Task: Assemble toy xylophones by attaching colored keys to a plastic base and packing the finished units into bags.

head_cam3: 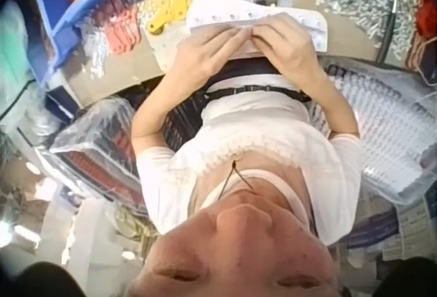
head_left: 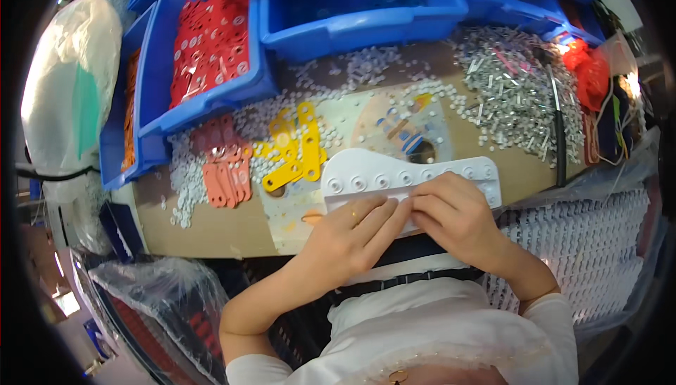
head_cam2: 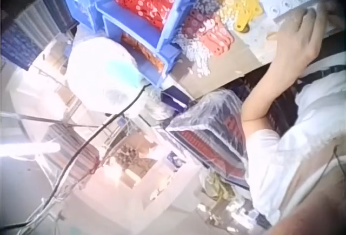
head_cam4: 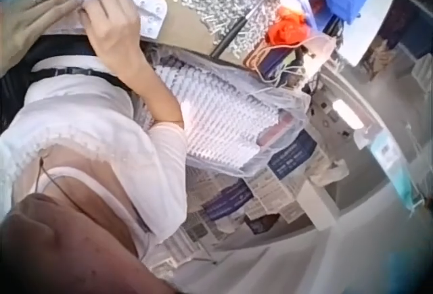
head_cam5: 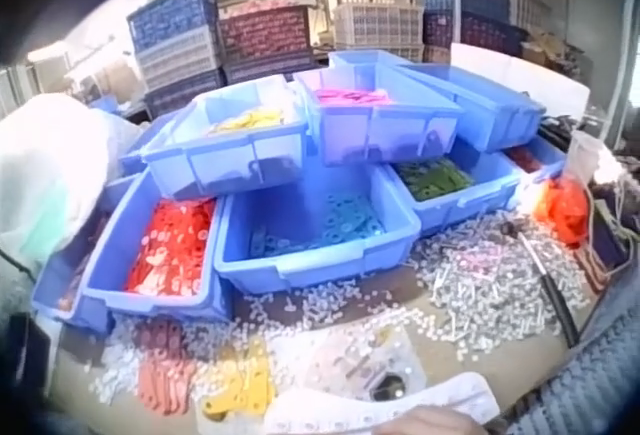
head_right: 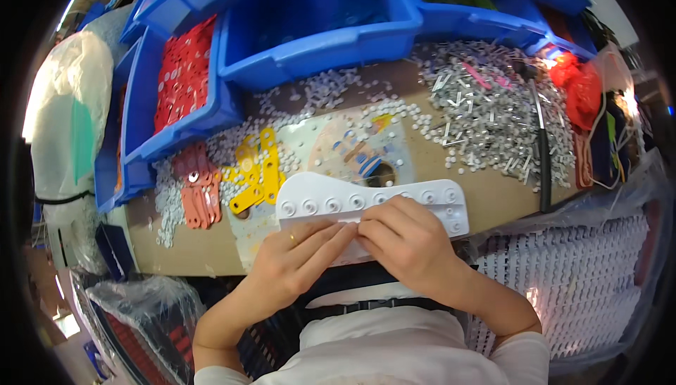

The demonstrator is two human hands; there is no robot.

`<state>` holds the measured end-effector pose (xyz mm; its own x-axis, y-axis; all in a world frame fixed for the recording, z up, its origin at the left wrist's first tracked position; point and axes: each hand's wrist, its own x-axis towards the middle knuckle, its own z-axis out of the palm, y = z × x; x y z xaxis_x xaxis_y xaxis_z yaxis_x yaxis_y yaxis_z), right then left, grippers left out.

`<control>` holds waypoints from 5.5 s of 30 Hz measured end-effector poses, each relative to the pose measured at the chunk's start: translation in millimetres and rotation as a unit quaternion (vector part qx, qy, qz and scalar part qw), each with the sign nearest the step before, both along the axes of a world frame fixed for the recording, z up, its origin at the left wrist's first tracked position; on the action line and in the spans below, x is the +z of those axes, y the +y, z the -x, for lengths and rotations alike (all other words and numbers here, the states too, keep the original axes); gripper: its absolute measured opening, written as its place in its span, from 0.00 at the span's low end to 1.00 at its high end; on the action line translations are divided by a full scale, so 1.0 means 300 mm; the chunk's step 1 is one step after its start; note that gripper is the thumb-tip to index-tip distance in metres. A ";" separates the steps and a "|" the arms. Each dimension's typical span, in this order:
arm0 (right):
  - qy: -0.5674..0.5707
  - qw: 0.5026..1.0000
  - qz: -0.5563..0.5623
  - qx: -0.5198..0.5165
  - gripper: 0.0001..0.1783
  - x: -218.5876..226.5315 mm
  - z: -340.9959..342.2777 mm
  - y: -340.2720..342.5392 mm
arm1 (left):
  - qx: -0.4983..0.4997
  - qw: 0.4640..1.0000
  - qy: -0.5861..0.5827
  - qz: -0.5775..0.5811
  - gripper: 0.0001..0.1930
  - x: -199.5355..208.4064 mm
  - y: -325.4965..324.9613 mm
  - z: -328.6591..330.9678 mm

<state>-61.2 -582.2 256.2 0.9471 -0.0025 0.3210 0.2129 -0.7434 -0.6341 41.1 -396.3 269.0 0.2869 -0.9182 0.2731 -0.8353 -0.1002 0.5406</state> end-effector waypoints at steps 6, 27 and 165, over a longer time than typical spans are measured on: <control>-0.003 0.977 0.065 -0.203 0.06 0.023 -0.113 -0.299 | 0.049 0.997 0.061 0.012 0.13 0.061 -0.076 -0.093; -0.061 0.968 0.154 -0.189 0.10 -0.095 -0.192 -0.513 | 0.009 0.961 -0.275 -0.022 0.19 -0.199 -0.619 -0.299; 0.036 0.963 0.095 0.251 0.12 -0.039 -0.536 0.117 | 0.336 0.935 -0.109 0.022 0.16 -0.219 0.193 -0.072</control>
